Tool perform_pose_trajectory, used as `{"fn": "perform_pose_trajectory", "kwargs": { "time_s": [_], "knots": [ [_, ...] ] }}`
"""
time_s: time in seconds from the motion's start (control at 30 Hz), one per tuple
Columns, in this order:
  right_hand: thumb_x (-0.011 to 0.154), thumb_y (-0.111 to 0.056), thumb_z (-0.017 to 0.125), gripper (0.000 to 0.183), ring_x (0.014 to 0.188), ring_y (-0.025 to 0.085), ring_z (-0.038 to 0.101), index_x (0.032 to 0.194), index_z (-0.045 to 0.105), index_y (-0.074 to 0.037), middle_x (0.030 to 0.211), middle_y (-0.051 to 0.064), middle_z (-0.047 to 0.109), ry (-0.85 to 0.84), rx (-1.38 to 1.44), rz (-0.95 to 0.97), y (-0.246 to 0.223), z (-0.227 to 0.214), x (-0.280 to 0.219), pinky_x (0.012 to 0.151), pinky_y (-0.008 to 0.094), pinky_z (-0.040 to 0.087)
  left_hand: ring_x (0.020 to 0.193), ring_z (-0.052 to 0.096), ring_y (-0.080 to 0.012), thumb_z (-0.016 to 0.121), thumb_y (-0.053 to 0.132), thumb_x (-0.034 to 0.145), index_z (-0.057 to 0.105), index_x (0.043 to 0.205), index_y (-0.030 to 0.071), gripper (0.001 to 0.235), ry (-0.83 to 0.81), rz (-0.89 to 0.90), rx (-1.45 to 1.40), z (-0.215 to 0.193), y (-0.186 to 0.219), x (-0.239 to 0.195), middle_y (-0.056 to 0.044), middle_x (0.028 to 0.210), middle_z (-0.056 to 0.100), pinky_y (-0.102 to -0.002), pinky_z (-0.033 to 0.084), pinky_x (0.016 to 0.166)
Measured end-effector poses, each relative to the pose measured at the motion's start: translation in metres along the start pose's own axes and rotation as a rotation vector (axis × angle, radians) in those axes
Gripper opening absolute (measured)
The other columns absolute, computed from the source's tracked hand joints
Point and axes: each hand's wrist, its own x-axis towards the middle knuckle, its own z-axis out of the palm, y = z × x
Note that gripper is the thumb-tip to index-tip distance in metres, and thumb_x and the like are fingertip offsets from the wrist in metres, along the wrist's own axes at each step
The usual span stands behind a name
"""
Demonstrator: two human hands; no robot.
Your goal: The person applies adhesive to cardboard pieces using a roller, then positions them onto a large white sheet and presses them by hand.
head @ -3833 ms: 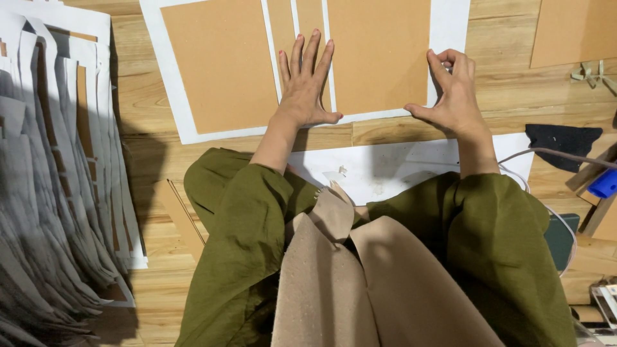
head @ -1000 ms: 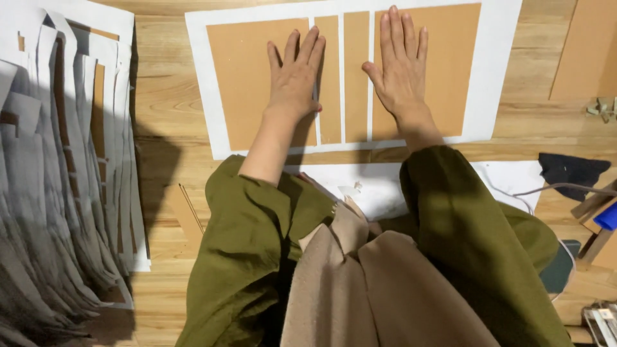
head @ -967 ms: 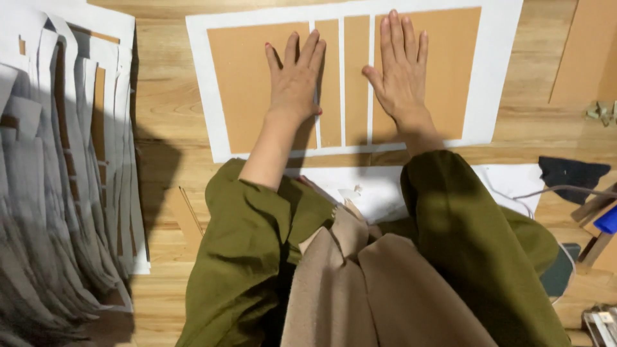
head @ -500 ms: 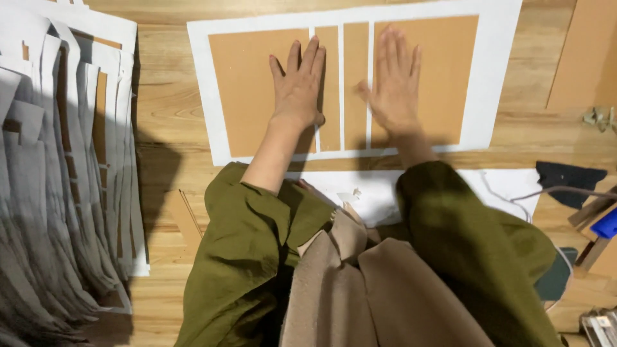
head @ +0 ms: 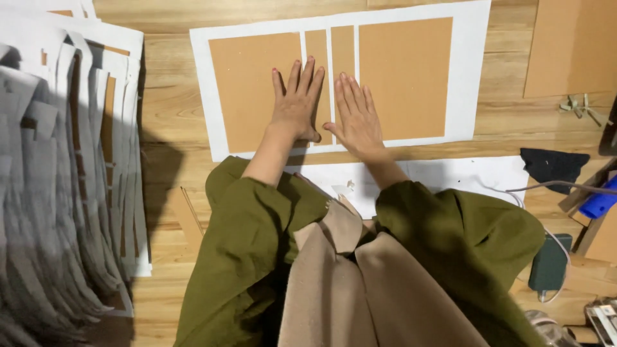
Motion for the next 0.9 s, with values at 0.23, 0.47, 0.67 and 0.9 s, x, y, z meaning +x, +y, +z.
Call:
{"fn": "perform_pose_trajectory", "kwargs": {
  "time_s": [0.23,0.47,0.67,0.9],
  "knots": [
    [0.094,-0.063,0.008,0.081,0.147,0.027,-0.003,0.150,0.001,-0.005,0.157,0.012,-0.002,0.191,0.345,0.111,0.015,-0.040,-0.016,0.121,0.048,-0.002,0.138,-0.023,-0.0282,0.074,0.052,0.072,-0.015,0.148,0.011,0.124,0.114,0.001,-0.175,-0.019,-0.005,-0.028,-0.011,0.148,-0.028,-0.060,-0.014,0.108],
    [0.099,-0.052,0.029,0.074,0.146,0.032,0.005,0.149,0.006,-0.002,0.156,0.015,0.005,0.149,0.206,0.288,0.058,-0.010,-0.031,0.119,0.047,0.005,0.143,-0.004,-0.0271,0.050,0.054,0.075,0.009,0.149,0.009,0.095,0.266,-0.058,-0.363,-0.002,-0.029,-0.014,-0.007,0.155,-0.001,-0.062,-0.013,0.106],
    [0.099,-0.056,0.020,0.074,0.147,0.031,0.003,0.150,0.004,-0.004,0.157,0.015,0.003,0.307,0.204,0.409,0.090,-0.025,-0.027,0.121,0.048,0.002,0.147,-0.009,-0.0236,0.015,0.061,0.099,-0.003,0.153,0.010,0.076,0.653,-0.345,-0.296,0.038,-0.061,0.019,-0.006,0.157,-0.009,-0.052,-0.009,0.118],
    [0.104,-0.043,0.033,0.068,0.146,0.034,0.005,0.148,0.003,0.000,0.156,0.018,0.004,0.249,0.204,0.470,0.098,-0.022,-0.026,0.120,0.048,0.005,0.149,-0.002,-0.0217,0.008,0.065,0.094,0.000,0.152,0.010,0.081,0.762,-0.396,-0.304,0.060,-0.059,0.038,-0.006,0.158,-0.004,-0.049,-0.003,0.121]
  ]
}}
